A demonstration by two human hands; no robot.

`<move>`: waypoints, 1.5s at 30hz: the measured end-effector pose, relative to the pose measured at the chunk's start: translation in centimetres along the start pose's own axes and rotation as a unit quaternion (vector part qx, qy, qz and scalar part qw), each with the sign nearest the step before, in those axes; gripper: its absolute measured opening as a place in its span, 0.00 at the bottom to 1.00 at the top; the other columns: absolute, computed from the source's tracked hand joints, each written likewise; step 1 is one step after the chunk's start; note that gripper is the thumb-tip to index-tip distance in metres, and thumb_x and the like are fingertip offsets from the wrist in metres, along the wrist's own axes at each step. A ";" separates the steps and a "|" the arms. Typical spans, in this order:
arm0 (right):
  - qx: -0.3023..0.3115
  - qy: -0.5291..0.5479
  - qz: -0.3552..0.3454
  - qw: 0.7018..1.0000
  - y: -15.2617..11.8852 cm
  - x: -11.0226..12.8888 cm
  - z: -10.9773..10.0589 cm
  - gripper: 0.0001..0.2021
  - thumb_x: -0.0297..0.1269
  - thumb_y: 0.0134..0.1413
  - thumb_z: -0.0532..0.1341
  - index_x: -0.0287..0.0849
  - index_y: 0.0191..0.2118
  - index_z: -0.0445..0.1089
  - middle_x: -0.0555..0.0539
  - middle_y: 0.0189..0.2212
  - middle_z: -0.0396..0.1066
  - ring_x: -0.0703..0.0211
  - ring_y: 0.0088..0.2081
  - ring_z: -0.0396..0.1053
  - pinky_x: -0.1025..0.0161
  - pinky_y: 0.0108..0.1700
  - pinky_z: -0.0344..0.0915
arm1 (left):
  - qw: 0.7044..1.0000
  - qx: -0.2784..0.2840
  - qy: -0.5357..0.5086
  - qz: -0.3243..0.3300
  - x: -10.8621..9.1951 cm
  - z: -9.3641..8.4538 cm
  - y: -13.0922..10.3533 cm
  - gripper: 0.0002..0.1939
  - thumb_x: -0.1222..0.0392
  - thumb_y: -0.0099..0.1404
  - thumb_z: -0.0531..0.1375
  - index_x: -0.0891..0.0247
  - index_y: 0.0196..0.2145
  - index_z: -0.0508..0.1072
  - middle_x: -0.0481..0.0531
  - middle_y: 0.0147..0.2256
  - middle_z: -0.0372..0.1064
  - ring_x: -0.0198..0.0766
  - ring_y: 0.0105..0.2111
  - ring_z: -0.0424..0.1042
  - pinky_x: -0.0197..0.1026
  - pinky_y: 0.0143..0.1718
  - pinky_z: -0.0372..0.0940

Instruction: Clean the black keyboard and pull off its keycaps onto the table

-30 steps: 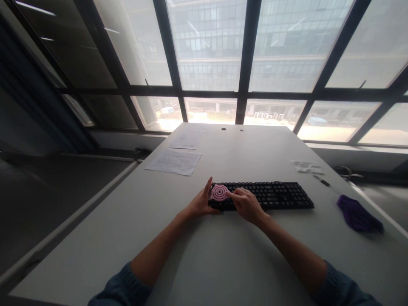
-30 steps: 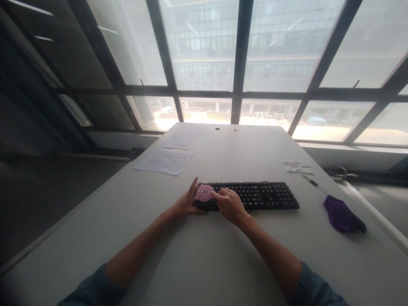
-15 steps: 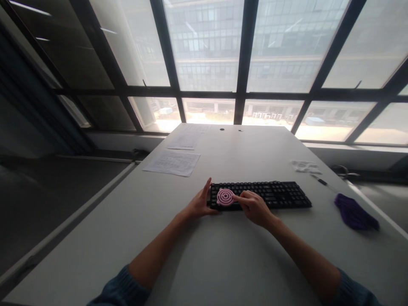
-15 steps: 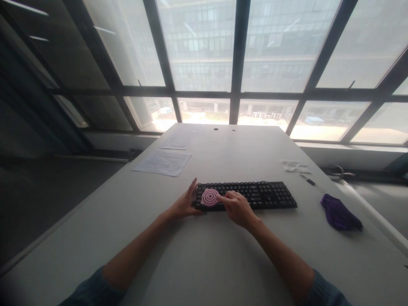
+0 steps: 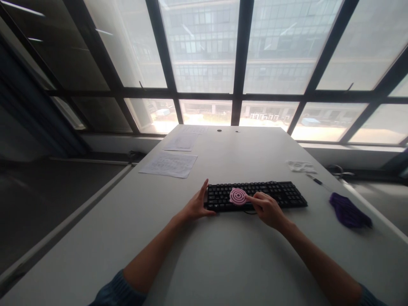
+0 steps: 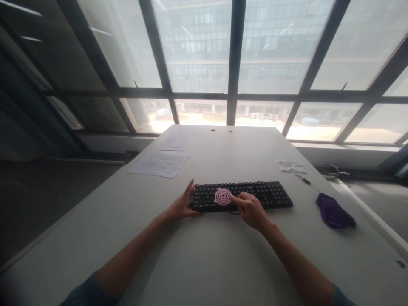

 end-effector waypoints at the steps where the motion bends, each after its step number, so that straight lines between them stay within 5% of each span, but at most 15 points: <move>1: -0.003 -0.002 0.002 1.000 -0.2 -0.2 -0.2 0.19 0.30 0.65 0.52 0.50 0.56 0.72 0.46 0.32 0.70 0.59 0.35 0.65 0.62 0.39 0.62 | 1.000 0.001 -0.004 0.000 0.0 0.0 0.0 0.72 0.48 0.45 0.75 0.49 0.70 0.27 0.67 0.67 0.47 0.64 0.66 0.50 0.67 0.63 0.49; 31: -0.016 -0.043 0.067 0.997 -3.8 -6.2 -4.1 0.20 0.29 0.63 0.54 0.49 0.57 0.72 0.46 0.35 0.72 0.58 0.36 0.67 0.62 0.42 0.62 | 1.000 0.010 0.012 -0.021 0.8 0.1 0.3 0.71 0.48 0.47 0.74 0.48 0.70 0.25 0.66 0.68 0.44 0.60 0.68 0.47 0.64 0.65 0.48; 45: -0.020 -0.063 0.085 0.994 -3.4 -5.1 -3.4 0.21 0.27 0.63 0.53 0.48 0.57 0.71 0.46 0.35 0.71 0.57 0.37 0.66 0.62 0.42 0.62 | 0.999 0.013 0.026 -0.022 0.7 0.0 0.3 0.71 0.47 0.48 0.74 0.48 0.70 0.24 0.65 0.69 0.44 0.60 0.67 0.49 0.64 0.64 0.49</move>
Point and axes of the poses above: each hand's wrist, its own y-axis towards the middle knuckle, its own z-axis out of the palm, x = y × z, the point moved 6 cm from there along y, towards the middle knuckle
